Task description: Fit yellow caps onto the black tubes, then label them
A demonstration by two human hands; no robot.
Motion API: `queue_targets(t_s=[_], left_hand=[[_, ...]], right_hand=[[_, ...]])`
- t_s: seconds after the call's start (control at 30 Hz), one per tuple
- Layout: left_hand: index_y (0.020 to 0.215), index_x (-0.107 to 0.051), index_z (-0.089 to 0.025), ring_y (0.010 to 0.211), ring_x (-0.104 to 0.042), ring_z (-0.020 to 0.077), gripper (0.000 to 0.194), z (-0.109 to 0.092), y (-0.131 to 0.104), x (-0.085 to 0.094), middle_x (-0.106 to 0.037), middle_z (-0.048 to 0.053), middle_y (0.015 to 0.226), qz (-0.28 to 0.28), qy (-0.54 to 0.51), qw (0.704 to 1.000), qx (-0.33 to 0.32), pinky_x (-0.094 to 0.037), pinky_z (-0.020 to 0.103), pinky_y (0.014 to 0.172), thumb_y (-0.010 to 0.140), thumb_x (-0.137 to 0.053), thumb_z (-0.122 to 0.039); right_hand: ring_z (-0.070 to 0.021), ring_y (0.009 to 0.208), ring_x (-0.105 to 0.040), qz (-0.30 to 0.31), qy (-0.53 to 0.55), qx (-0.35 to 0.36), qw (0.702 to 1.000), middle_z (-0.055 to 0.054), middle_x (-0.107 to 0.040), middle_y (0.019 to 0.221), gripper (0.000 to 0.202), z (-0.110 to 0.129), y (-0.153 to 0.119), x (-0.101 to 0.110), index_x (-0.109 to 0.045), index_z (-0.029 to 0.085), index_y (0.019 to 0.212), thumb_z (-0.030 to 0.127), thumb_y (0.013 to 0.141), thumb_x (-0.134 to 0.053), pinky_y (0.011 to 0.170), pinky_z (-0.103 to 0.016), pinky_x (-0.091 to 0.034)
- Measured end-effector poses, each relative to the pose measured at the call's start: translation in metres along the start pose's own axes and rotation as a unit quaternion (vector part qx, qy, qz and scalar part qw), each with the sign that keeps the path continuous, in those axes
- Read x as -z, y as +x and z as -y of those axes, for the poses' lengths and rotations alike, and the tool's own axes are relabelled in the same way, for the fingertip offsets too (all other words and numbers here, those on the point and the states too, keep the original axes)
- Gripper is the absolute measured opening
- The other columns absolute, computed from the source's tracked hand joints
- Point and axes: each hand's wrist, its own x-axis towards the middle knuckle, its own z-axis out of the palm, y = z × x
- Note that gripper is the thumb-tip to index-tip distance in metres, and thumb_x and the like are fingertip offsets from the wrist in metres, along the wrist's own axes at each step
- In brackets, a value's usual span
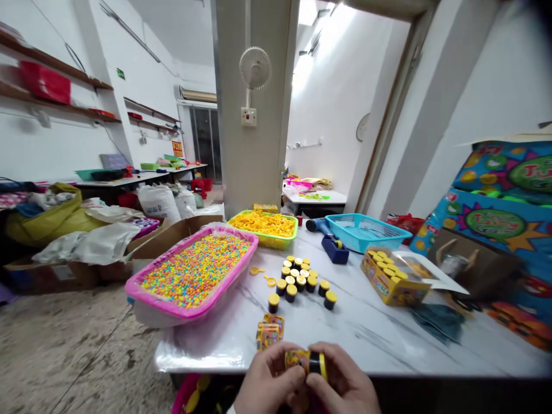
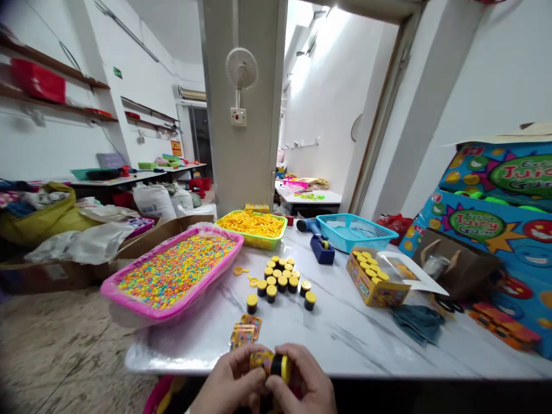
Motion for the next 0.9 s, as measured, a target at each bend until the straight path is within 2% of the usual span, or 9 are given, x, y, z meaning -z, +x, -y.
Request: queue_targets(t_s=[0.07,0.17,0.27,0.43,0.57,0.63,0.73,0.83,0.9], left_hand=[[0.094,-0.065,-0.010,0.053,-0.052,0.0087,0.053,-0.010,-0.003,0.002,-0.060,0.000,0.065,0.000,0.034,0.999,-0.007,-0.046,0.020,0.049,0.061,-0.086,-0.047],[0.091,-0.064,-0.011,0.057,-0.055,0.0096,0.046,-0.023,-0.007,0.002,-0.064,0.001,0.073,-0.011,0.053,0.998,-0.018,-0.050,0.023,0.054,0.062,-0.087,-0.038],[0.092,-0.063,-0.011,0.061,-0.059,0.0115,0.046,-0.029,-0.008,-0.002,-0.066,0.002,0.075,0.020,0.044,0.999,-0.007,-0.051,0.024,0.057,0.060,-0.087,-0.035],[0.098,-0.065,-0.011,0.064,-0.061,0.0103,0.048,-0.029,-0.005,-0.011,-0.068,0.003,0.079,0.037,0.048,0.998,0.015,-0.050,0.023,0.065,0.061,-0.088,-0.034],[0.116,-0.060,-0.014,0.060,-0.060,0.0118,0.058,-0.024,-0.005,-0.008,-0.066,0.004,0.081,0.067,0.024,0.996,0.057,-0.047,0.023,0.055,0.073,-0.076,-0.049],[0.113,-0.061,-0.012,0.056,-0.056,0.0116,0.055,-0.020,-0.005,-0.005,-0.063,0.003,0.075,0.060,0.047,0.995,0.064,-0.042,0.021,0.048,0.077,-0.071,-0.053],[0.106,-0.065,-0.013,0.050,-0.043,0.0062,0.044,-0.013,-0.005,-0.003,-0.059,0.001,0.071,0.038,0.137,0.990,-0.007,-0.035,0.019,0.047,0.078,-0.072,-0.047],[0.107,-0.066,-0.017,0.057,-0.044,0.0081,0.043,-0.006,-0.004,-0.005,-0.061,0.002,0.080,0.038,0.166,0.983,-0.065,-0.037,0.020,0.052,0.079,-0.071,-0.049],[0.106,-0.066,-0.019,0.060,-0.046,0.0097,0.044,-0.003,-0.003,-0.006,-0.062,0.004,0.085,0.040,0.178,0.980,-0.079,-0.038,0.021,0.054,0.078,-0.071,-0.052]], right_hand=[[-0.0144,0.070,-0.066,0.046,-0.077,0.037,0.995,-0.009,-0.065,0.107,0.033,0.011,0.001,0.007,-0.073,0.022,0.109,0.040,0.081,-0.071,0.063,-0.022,-0.056],[-0.0140,0.077,-0.066,0.090,-0.137,0.068,0.984,-0.008,-0.061,0.112,0.036,0.023,0.000,0.017,-0.067,0.026,0.123,0.028,0.087,-0.064,0.070,-0.024,-0.057],[-0.0185,0.093,-0.067,0.073,-0.138,0.076,0.985,-0.006,-0.065,0.108,0.043,0.025,-0.002,0.018,-0.060,0.026,0.127,0.024,0.085,-0.068,0.082,-0.029,-0.057],[-0.0198,0.094,-0.067,0.062,-0.186,0.164,0.967,-0.007,-0.068,0.105,0.029,0.027,-0.001,0.016,-0.066,0.024,0.112,0.017,0.084,-0.068,0.084,-0.034,-0.056],[-0.0199,0.097,-0.067,0.040,-0.215,0.234,0.947,-0.007,-0.069,0.105,0.033,0.033,0.001,0.017,-0.069,0.024,0.110,0.009,0.081,-0.068,0.086,-0.032,-0.056],[-0.0193,0.092,-0.069,0.028,-0.212,0.250,0.944,-0.007,-0.070,0.100,0.034,0.031,0.000,0.015,-0.070,0.024,0.109,0.008,0.079,-0.069,0.082,-0.028,-0.058],[-0.0184,0.081,-0.070,0.018,-0.145,0.213,0.966,-0.006,-0.071,0.090,0.030,0.019,-0.002,0.009,-0.072,0.023,0.102,0.010,0.075,-0.074,0.072,-0.025,-0.059],[-0.0187,0.075,-0.070,0.019,-0.044,0.096,0.994,-0.005,-0.069,0.086,0.023,0.002,-0.003,0.007,-0.072,0.021,0.096,0.012,0.075,-0.074,0.066,-0.025,-0.059],[-0.0189,0.075,-0.070,0.025,-0.022,0.057,0.998,-0.006,-0.069,0.087,0.022,-0.006,-0.004,0.009,-0.072,0.021,0.096,0.012,0.076,-0.071,0.065,-0.025,-0.058]])
